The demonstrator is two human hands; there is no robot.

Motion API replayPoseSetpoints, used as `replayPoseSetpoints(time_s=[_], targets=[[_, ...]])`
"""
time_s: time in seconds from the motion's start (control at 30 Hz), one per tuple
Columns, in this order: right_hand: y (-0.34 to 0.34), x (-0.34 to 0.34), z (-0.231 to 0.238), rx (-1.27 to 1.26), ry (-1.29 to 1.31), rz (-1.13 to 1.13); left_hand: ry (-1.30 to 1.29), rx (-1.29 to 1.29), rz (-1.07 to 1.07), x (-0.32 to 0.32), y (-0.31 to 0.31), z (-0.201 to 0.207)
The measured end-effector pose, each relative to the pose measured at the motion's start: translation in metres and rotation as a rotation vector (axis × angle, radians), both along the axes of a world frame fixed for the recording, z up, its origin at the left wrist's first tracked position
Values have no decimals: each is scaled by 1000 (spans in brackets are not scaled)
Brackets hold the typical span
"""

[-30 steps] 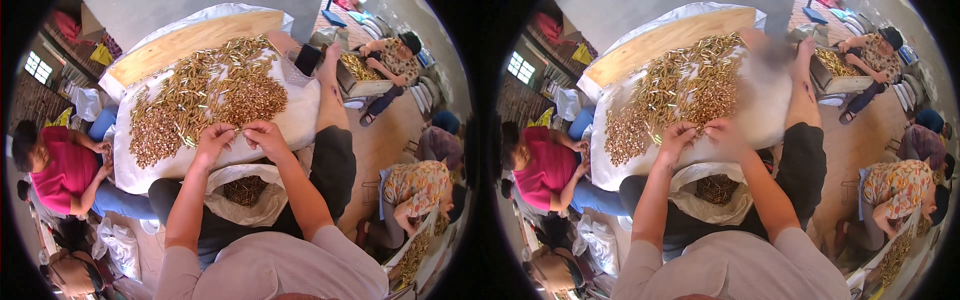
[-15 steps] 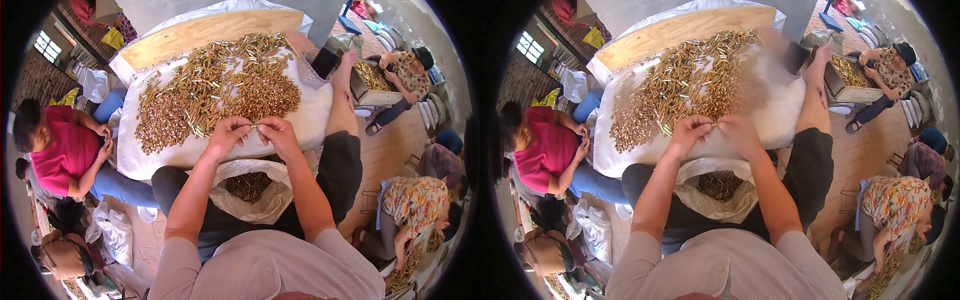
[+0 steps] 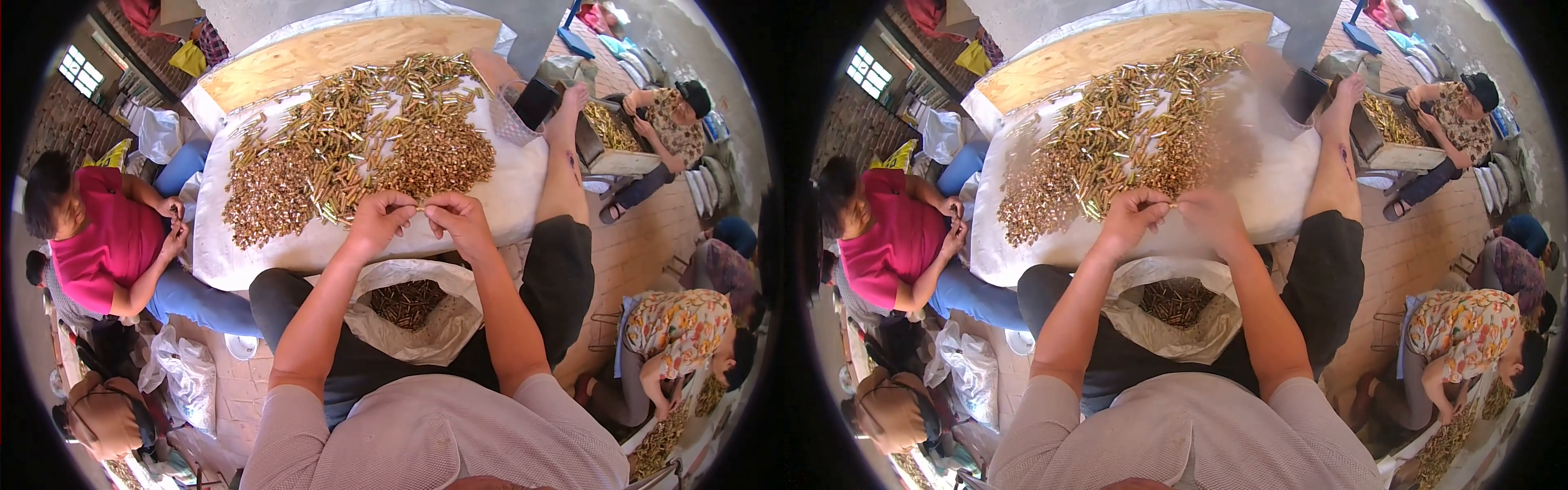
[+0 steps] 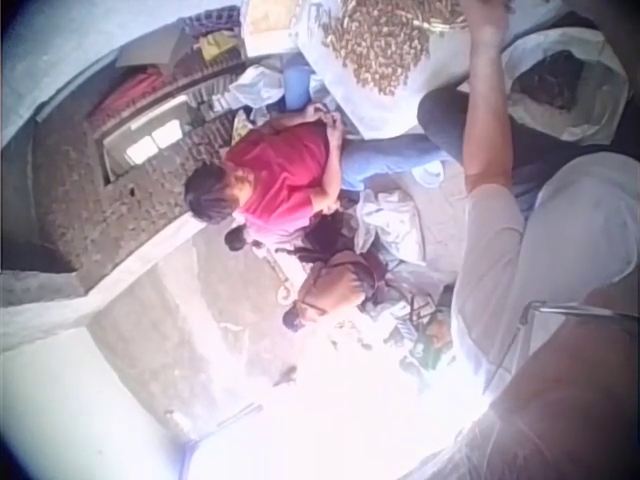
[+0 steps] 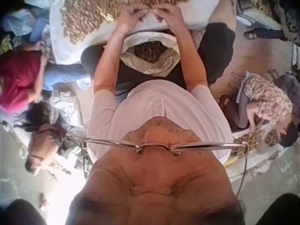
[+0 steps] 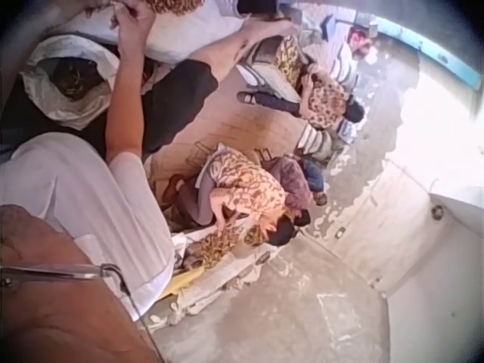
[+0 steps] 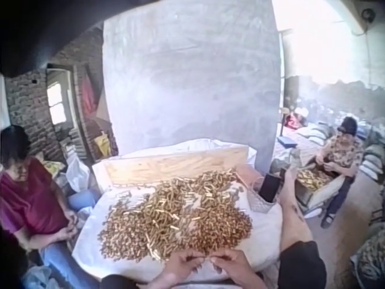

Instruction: The person assembles ammunition by taking shell casings and bullet tips from piles on a table and inserting the tips into the casings by hand.

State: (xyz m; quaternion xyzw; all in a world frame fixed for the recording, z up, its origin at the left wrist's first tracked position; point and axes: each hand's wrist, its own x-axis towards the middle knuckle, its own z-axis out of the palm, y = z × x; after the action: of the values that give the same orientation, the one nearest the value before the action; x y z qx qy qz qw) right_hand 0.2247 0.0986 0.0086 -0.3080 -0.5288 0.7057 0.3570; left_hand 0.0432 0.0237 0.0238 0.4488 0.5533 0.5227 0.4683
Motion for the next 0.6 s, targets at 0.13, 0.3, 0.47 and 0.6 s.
replayPoseSetpoints(time_s=[0.13,0.3,0.47,0.6], targets=[[0,3,-2,-54,62,22,-8,1,6,2,-1,0],[1,7,-2,-153,131,62,-98,4,-15,4,-2,4],[2,10,-9,-294,212,114,-261,2,-51,11,-4,3],[1,9,-11,-376,365,167,-382,-10,-42,20,-3,4]])
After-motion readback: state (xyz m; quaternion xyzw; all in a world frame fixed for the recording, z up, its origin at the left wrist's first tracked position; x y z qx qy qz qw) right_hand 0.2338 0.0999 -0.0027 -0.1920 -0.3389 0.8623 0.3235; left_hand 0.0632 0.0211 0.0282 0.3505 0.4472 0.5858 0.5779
